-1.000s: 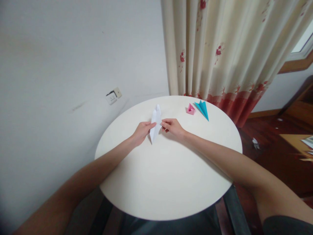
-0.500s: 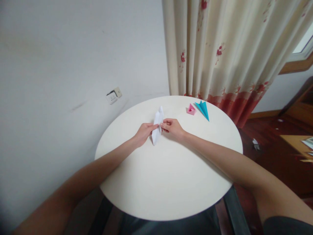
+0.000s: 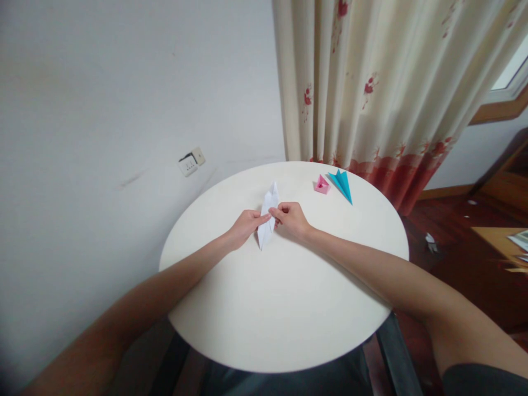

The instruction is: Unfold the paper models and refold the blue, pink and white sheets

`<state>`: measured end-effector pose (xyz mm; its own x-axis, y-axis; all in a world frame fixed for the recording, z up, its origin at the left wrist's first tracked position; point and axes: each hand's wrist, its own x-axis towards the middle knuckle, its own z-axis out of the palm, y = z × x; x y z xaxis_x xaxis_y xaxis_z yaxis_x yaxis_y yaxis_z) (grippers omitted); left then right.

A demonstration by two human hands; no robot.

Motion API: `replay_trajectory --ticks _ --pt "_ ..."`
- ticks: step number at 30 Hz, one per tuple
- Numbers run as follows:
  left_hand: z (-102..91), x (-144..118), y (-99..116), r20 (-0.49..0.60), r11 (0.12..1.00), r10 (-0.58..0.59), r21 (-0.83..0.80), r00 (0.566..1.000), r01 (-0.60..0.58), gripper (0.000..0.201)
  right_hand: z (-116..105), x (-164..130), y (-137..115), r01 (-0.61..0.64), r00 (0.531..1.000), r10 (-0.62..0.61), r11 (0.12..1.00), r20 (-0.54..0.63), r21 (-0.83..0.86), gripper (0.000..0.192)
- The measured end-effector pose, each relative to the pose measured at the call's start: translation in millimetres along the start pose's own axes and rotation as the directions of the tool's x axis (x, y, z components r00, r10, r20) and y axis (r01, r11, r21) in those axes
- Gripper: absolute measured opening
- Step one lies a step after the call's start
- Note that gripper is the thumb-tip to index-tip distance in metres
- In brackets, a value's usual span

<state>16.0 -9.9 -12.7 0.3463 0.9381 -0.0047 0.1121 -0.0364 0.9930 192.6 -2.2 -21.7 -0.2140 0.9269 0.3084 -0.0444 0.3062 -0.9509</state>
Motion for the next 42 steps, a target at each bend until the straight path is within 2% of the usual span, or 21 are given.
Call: replay_trajectory --ticks 3,9,12,15,17,21,23,25,28,33,42 --pt "0.3 -1 2 0.007 1.0 0.002 0.025 1.0 -0.002 0.048 0 -1 0 -0.005 1.0 0.005 0.999 -0.019 -0.036 0.057" --pt "1.1 -4 4 0.031 0.999 -0.041 -0.013 0.999 0.042 0.047 -8 8 -1 -0.018 0.979 0.013 1.0 -0.201 -0.023 0.062" --pt "-0.2 -3 3 0.012 0.999 -0.031 -0.016 0.999 0.031 0.046 -8 8 -2 -0.045 0.988 0.052 0.998 -0.142 0.051 0.062" --pt "-1.5 -1 2 -0.011 1.0 0.003 0.017 1.0 -0.003 0.046 -3 4 -3 -0.038 0.999 0.038 0.999 -0.022 0.026 0.055" --pt "-1.5 0 2 -0.025 0.998 0.027 0.066 0.999 -0.026 0.048 -1 2 -3 -0.03 1.0 0.03 1.0 0.006 0.002 0.05" --pt "0.7 2 5 -0.103 0.976 0.158 0.163 0.982 -0.14 0.047 -2 3 -2 -0.026 0.999 0.025 0.999 -0.048 -0.024 0.045" --pt "1.8 2 6 -0.16 0.963 0.253 0.139 0.954 -0.232 0.041 -3 4 -1 -0.033 0.997 0.03 0.998 -0.068 -0.046 0.045" --pt "2.4 3 8 -0.198 0.955 0.296 0.095 0.934 -0.282 0.044 -3 5 0 -0.038 0.997 0.034 0.998 -0.071 -0.053 0.045" --pt "2.6 2 9 -0.205 0.955 0.297 0.082 0.933 -0.286 0.041 -1 5 0 -0.026 0.995 0.024 1.0 -0.099 -0.01 0.043" --pt "3.1 3 9 -0.25 0.957 0.288 0.088 0.924 -0.275 0.034 1 7 -1 0.041 0.98 -0.027 0.997 -0.197 0.067 0.06" --pt "3.9 3 10 -0.257 0.958 0.286 0.107 0.923 -0.266 0.03 2 6 -2 0.111 0.971 -0.106 0.994 -0.216 0.012 0.042"
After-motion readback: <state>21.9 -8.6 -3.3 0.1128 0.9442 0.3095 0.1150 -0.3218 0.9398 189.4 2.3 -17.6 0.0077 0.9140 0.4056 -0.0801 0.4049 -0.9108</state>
